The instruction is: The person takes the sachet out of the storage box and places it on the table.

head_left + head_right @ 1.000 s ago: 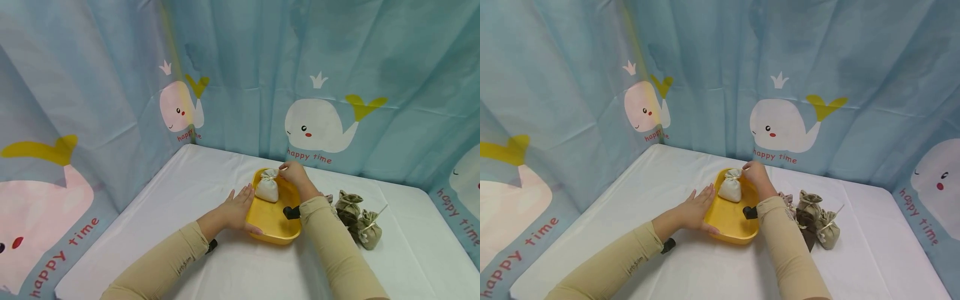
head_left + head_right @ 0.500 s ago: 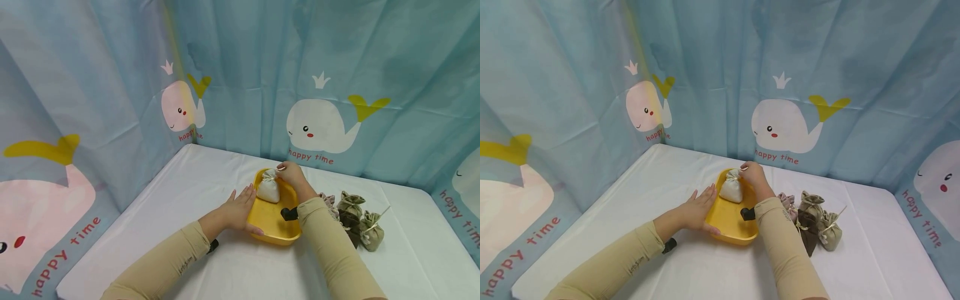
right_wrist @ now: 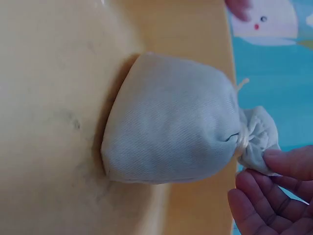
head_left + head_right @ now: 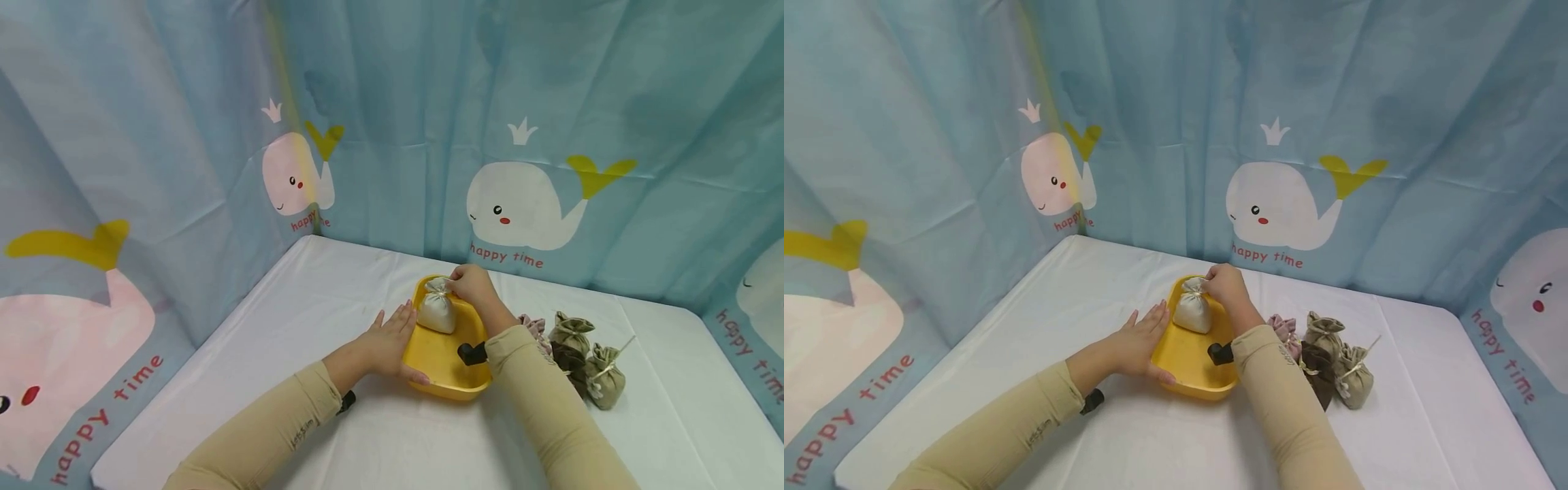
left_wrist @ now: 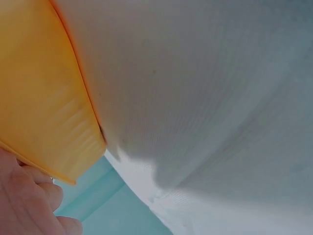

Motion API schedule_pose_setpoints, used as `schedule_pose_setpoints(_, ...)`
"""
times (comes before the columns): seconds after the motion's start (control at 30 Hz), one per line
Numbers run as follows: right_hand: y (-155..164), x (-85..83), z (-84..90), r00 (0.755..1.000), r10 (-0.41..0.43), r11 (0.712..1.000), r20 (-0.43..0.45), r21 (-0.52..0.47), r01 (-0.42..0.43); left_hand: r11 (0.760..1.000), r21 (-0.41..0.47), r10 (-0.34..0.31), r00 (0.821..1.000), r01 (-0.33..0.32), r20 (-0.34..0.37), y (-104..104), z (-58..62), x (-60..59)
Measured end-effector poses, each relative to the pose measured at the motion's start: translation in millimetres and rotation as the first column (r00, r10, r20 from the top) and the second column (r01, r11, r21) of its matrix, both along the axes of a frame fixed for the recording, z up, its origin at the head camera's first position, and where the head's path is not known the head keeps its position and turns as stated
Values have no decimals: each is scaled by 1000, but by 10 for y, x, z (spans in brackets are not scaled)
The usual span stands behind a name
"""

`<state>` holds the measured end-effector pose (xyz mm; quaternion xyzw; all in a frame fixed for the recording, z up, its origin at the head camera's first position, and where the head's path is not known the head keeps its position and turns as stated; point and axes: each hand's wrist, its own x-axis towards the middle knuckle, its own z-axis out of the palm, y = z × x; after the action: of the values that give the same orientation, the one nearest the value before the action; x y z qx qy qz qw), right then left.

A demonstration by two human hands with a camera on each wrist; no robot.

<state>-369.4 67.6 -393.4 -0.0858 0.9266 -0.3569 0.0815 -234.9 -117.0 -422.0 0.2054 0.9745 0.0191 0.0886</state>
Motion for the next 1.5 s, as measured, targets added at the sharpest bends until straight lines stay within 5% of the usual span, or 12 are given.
schedule_pose_setpoints(0.67, 120, 239, 382, 987, 111, 994, -114, 34, -108, 1000, -14, 10, 1000, -10, -4, 3, 11, -30)
schedule_pose_setpoints(1.5, 583, 574, 885, 987, 56, 987, -151, -139, -77, 1000, -12, 16, 1000, -16, 26, 3, 18, -19)
